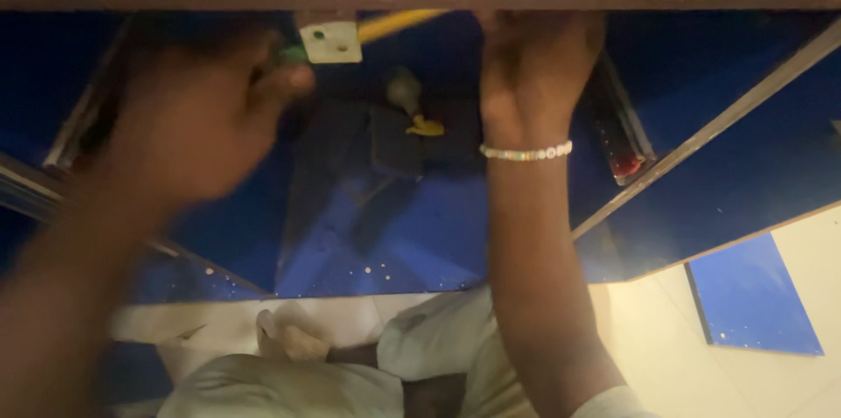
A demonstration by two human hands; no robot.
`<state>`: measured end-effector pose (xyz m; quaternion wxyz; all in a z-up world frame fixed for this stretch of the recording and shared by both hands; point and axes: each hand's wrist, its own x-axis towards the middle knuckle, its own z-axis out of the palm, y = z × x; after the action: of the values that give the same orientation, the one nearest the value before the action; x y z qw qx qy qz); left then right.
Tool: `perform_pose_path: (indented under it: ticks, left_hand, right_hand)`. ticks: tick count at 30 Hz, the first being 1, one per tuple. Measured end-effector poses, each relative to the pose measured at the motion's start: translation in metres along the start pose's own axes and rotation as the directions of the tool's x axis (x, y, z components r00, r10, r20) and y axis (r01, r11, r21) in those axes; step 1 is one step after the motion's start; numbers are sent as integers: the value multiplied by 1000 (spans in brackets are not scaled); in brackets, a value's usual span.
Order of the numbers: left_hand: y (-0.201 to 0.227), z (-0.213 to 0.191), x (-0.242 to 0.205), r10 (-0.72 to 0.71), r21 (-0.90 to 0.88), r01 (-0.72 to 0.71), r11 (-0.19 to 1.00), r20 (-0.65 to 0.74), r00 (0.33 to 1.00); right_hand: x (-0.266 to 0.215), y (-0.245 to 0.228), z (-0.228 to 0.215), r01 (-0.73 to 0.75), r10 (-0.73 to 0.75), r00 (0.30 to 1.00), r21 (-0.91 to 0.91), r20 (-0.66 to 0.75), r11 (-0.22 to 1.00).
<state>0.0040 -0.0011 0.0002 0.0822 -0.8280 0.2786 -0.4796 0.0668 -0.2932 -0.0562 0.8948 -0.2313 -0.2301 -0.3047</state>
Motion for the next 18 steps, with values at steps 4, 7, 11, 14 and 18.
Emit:
perform_pose_path:
  ticks: [4, 7, 11, 14, 18]
  left_hand:
    - [-26, 14, 15, 51, -409, 839, 358, 906, 420]
    - [-18, 14, 11, -3, -441, 848, 294, 887, 462]
    - [7, -7, -6, -5, -529, -27, 848, -59, 998]
    - [4, -5, -1, -155, -713, 389, 583, 372, 915]
    - [-10, 1, 9, -24, -492, 870, 38, 870, 493]
  right_hand:
    - [7, -16, -13, -52, 75, 980, -125, 186, 991]
    - [6, -14, -12, -77, 93, 988, -133, 122, 988]
    - [21, -10, -17, -2, 53, 977, -236, 208, 972]
    - [21, -8, -21, -8, 30, 964, -85, 263, 996]
    - [-24, -13, 12, -84, 100, 976, -91, 195, 992]
